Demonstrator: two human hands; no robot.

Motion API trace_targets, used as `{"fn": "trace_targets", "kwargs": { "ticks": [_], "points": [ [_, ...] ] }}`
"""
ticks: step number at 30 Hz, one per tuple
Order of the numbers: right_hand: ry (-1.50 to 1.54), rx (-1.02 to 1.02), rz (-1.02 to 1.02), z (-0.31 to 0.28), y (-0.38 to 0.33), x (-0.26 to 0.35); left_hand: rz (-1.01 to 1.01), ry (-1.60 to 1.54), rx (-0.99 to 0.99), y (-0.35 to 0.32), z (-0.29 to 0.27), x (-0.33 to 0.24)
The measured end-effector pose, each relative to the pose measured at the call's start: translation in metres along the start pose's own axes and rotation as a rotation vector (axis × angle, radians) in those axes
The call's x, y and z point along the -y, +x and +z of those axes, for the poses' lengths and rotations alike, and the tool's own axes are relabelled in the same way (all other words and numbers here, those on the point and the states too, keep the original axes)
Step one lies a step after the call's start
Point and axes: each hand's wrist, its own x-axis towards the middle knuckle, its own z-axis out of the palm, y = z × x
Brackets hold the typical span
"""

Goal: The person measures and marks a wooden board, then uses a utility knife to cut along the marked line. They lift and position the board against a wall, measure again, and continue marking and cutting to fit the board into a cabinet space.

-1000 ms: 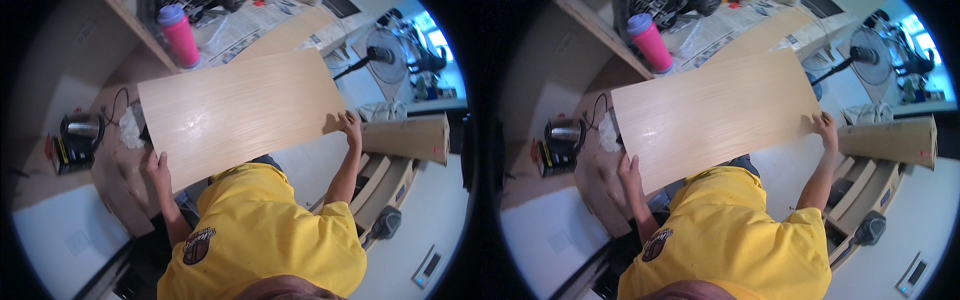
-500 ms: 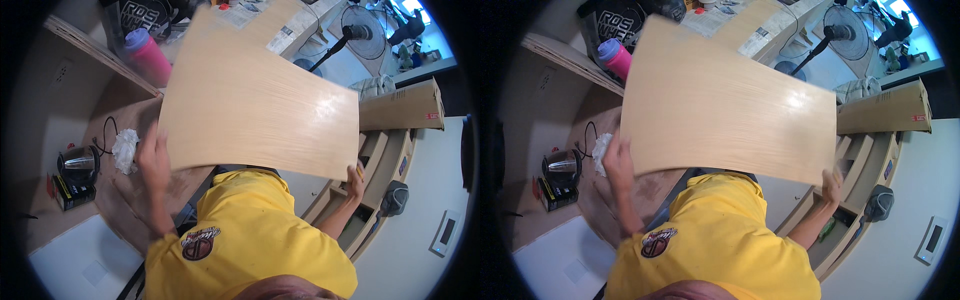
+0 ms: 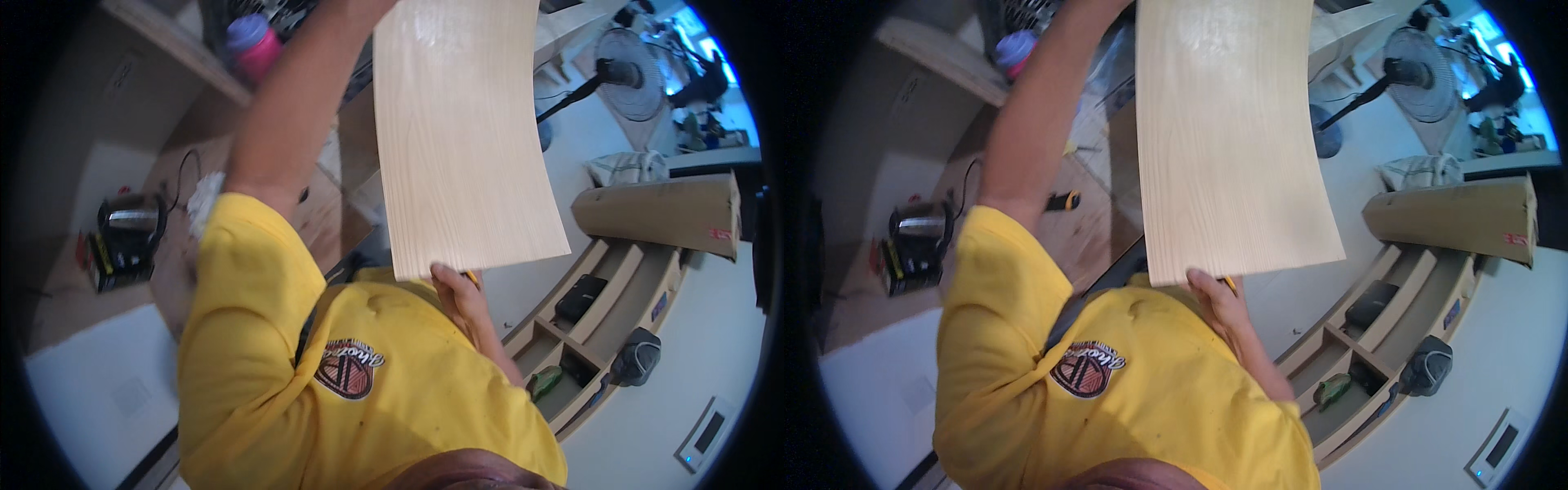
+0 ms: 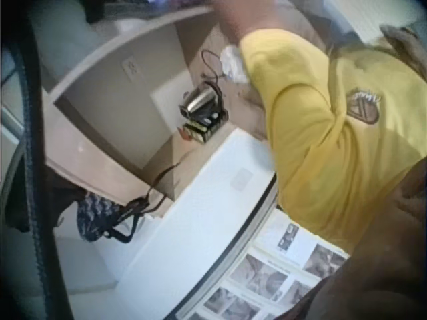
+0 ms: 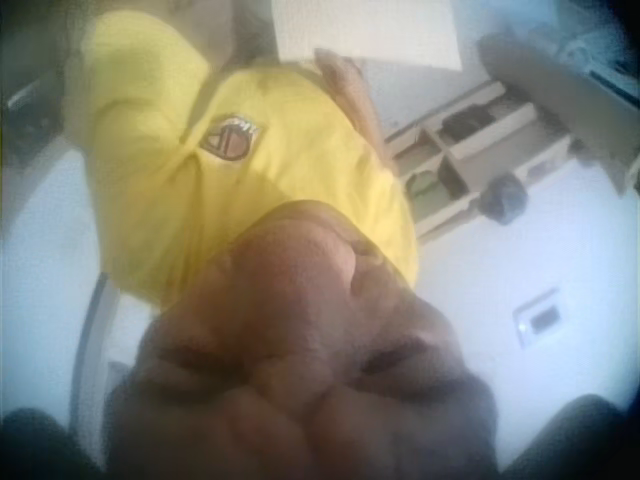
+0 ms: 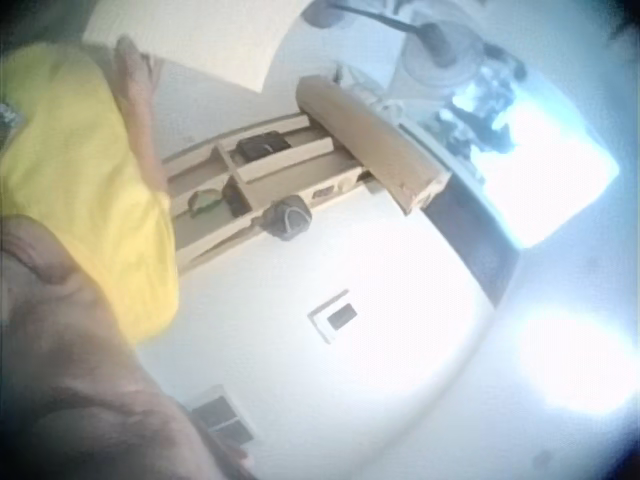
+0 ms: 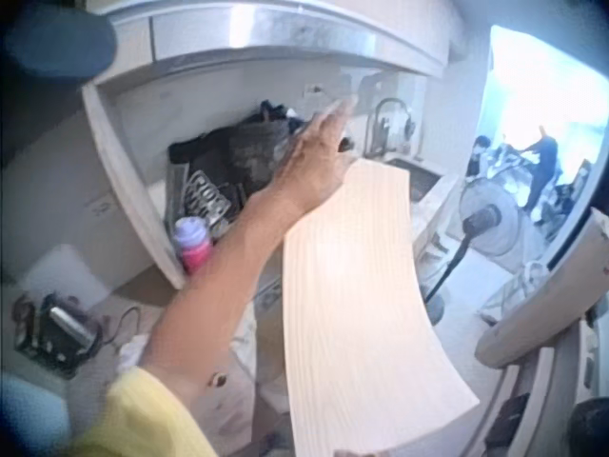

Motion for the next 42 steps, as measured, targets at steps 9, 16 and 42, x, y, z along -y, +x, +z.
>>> {"fn": "trace_targets", "kwargs": {
  "ticks": [9, 16, 42],
  "points": [
    [0.058, 0.123, -0.061, 0.104, 0.071, -0.086, -0.891, 0.288, 0.928, -0.317, -0.279, -0.005],
    [-0.017, 0.159, -0.028, 0.153, 0.095, -0.138, -0.722, 0.236, 0.828, -0.429, -0.287, -0.054],
    [-1.367, 1.357, -0.319, 0.167, 0.066, -0.194, -1.276, 0.729, 0.343, -0.424, -0.447, -0.101]
  ]
}}
